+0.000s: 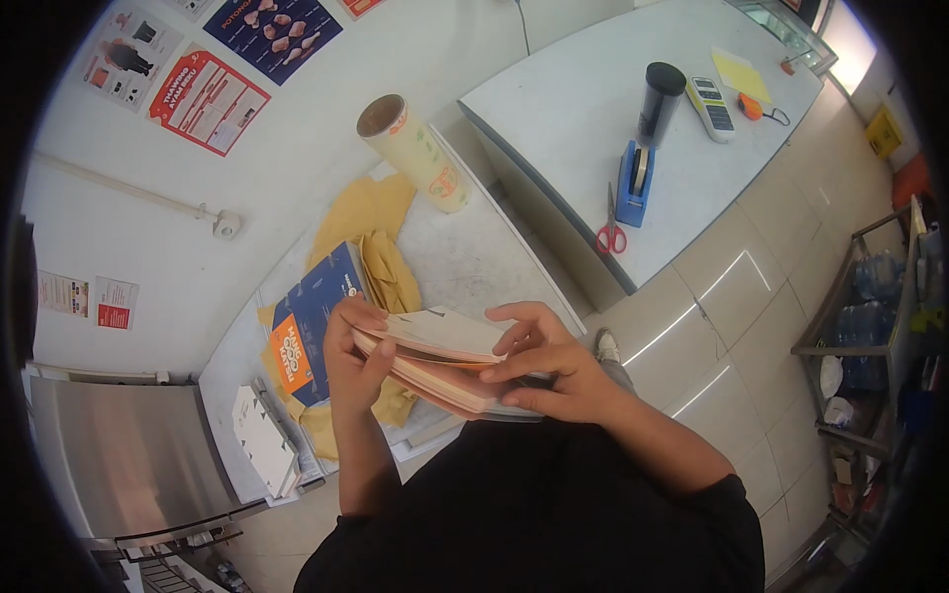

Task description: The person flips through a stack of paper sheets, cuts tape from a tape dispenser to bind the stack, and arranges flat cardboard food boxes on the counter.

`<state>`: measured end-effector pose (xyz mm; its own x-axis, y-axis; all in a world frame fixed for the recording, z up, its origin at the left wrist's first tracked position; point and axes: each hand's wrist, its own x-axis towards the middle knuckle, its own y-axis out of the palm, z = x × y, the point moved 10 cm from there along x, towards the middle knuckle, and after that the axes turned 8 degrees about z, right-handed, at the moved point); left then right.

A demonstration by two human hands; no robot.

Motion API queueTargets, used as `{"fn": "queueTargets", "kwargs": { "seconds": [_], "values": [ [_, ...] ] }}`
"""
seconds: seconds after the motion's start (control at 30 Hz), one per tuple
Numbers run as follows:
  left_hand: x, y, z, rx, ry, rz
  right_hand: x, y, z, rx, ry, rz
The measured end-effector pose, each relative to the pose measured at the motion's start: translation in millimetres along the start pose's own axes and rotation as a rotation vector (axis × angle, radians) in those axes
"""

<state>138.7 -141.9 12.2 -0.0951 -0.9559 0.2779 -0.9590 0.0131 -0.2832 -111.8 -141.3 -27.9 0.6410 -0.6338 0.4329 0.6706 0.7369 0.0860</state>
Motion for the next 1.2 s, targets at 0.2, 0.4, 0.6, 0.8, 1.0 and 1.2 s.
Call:
{"fn": "queueTargets", "kwargs": {
  "seconds": [0.2, 0.4, 0.6, 0.8, 1.0, 1.2],
  "values": [
    [0.2, -0.2, -1.3, 0.024, 0.006, 0.008, 0.4, 2.0, -0.2, 0.023, 0.020, 0.009],
    [0.2, -0.1, 0.0, 0.008, 0.007, 0.003, 0.1, 1.9, 0.0, 0.022, 0.035, 0.009],
    [0.7, 0.5, -0.5, 0.000, 0.004, 0.003, -0.4, 1.8, -0.8, 0.027, 0.032, 0.004],
    [1.3, 0.7, 1.4, -0.015, -0.007, 0.004, 0.4, 1.0, 0.0, 0.041, 0.027, 0.000],
    [3.4, 1.6, 0.2, -0.007, -0.013, 0.007, 1.3, -1.2, -0.1, 0.025, 0.027, -0.009],
    [3.6, 1.4, 3.3, -0.025, -0.020, -0.004, 1.7, -2.3, -0.6, 0.026, 0.030, -0.008]
  ]
}}
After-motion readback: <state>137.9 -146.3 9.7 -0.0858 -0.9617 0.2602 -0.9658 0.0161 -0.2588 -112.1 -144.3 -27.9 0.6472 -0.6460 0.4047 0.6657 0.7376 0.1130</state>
